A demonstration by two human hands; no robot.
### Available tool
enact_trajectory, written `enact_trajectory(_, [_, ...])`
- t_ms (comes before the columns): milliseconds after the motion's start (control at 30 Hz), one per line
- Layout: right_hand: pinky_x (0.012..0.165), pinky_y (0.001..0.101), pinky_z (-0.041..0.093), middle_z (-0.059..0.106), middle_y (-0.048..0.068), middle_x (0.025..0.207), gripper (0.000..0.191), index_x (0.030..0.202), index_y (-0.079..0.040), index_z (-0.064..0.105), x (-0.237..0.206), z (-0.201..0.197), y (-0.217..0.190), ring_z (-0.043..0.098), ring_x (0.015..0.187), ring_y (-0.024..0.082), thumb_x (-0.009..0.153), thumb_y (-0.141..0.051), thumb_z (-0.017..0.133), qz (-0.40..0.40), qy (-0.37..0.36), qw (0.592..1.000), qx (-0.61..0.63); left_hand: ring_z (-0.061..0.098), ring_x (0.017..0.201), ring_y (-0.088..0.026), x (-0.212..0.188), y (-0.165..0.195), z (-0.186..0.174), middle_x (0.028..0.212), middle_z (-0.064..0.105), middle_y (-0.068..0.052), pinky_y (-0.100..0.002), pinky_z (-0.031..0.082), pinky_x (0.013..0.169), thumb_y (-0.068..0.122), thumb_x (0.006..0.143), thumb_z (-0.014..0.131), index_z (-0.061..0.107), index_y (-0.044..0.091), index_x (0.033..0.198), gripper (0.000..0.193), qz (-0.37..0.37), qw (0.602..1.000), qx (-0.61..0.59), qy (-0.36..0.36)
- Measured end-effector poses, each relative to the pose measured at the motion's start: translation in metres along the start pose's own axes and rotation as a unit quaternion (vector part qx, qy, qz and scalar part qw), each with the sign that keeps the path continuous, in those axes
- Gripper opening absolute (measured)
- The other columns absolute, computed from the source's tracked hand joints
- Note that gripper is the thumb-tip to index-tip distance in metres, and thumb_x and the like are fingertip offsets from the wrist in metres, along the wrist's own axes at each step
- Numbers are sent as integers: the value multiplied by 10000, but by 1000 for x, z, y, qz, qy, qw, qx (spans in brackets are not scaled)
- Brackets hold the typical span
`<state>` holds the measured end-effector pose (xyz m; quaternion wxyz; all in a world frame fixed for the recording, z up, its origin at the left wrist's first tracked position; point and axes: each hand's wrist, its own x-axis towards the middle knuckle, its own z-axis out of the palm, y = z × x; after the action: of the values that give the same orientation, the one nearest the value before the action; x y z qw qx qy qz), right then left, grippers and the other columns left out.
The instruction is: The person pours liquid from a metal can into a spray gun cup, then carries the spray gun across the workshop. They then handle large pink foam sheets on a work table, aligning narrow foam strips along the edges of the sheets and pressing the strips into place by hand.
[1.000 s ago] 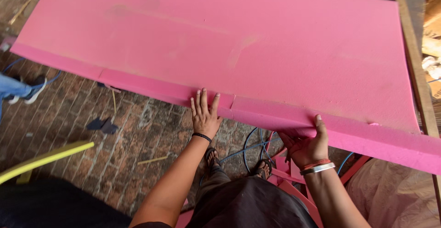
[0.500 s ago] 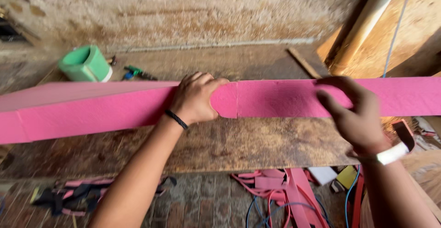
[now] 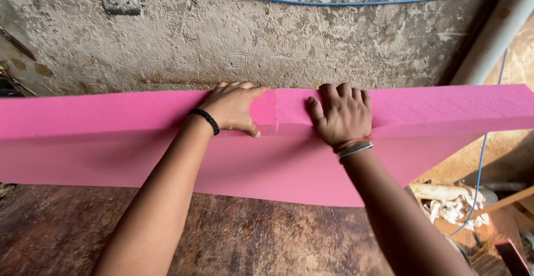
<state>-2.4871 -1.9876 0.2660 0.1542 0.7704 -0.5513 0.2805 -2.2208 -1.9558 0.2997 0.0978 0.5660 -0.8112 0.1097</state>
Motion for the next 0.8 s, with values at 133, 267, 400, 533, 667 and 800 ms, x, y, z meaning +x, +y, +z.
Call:
enact_trajectory(133, [1130, 519, 367, 642, 171, 1250, 632, 1344, -171, 616, 25, 28, 4, 587, 1212, 359, 1008, -622, 329, 7, -9, 1000, 9, 439, 1341, -395, 57, 32, 5, 1449, 484, -192, -569, 289, 1126, 866, 752, 555, 325, 334, 1598, 1026, -59, 997, -52, -27])
enact_trajectory(267, [1082, 525, 312, 547, 185, 1413, 730, 1475, -153, 462, 82, 39, 46, 486, 1304, 397, 980, -673, 326, -125, -38, 991, 37, 416, 1426, -328, 89, 40, 5, 1527, 473, -118, -558, 266, 1174, 851, 849, 378, 439, 358, 1528, 842, -133, 990, -38, -12])
enact_trajectory(400, [1118, 499, 351, 414, 90, 1595, 708, 1591, -436, 373, 119, 11, 171, 471, 1345, 360, 943, -671, 209, -135, -283, 946, -81, 406, 1438, -313, 110, 21, 14, 1538, 469, -82, -546, 262, 1169, 809, 866, 396, 473, 333, 1495, 792, -133, 990, -36, -26])
enact_trajectory(533, [1198, 502, 315, 594, 190, 1418, 827, 1476, -176, 529, 99, 30, 203, 519, 1371, 352, 1027, -788, 200, 72, -131, 984, -102, 389, 1427, -297, 129, 19, 24, 1518, 467, -73, -553, 229, 1164, 797, 867, 414, 449, 320, 1504, 796, -163, 986, -8, -44])
enact_trajectory(667, [1197, 475, 363, 633, 129, 1407, 799, 1397, -241, 610, 91, 28, 201, 563, 1345, 340, 937, -773, 231, 77, -131, 988, -14, 409, 1431, -281, 125, 21, 21, 1510, 496, -51, -526, 260, 1174, 793, 865, 403, 462, 339, 1508, 790, -168, 985, -8, -47])
enact_trajectory(800, [1140, 454, 316, 537, 50, 1481, 883, 1431, -226, 537, 122, -4, 251, 463, 1366, 338, 825, -842, 352, -33, -296, 952, 77, 419, 1419, -297, 127, 14, 21, 1505, 501, -62, -506, 282, 1165, 816, 849, 421, 464, 318, 1516, 834, -151, 987, -33, -33])
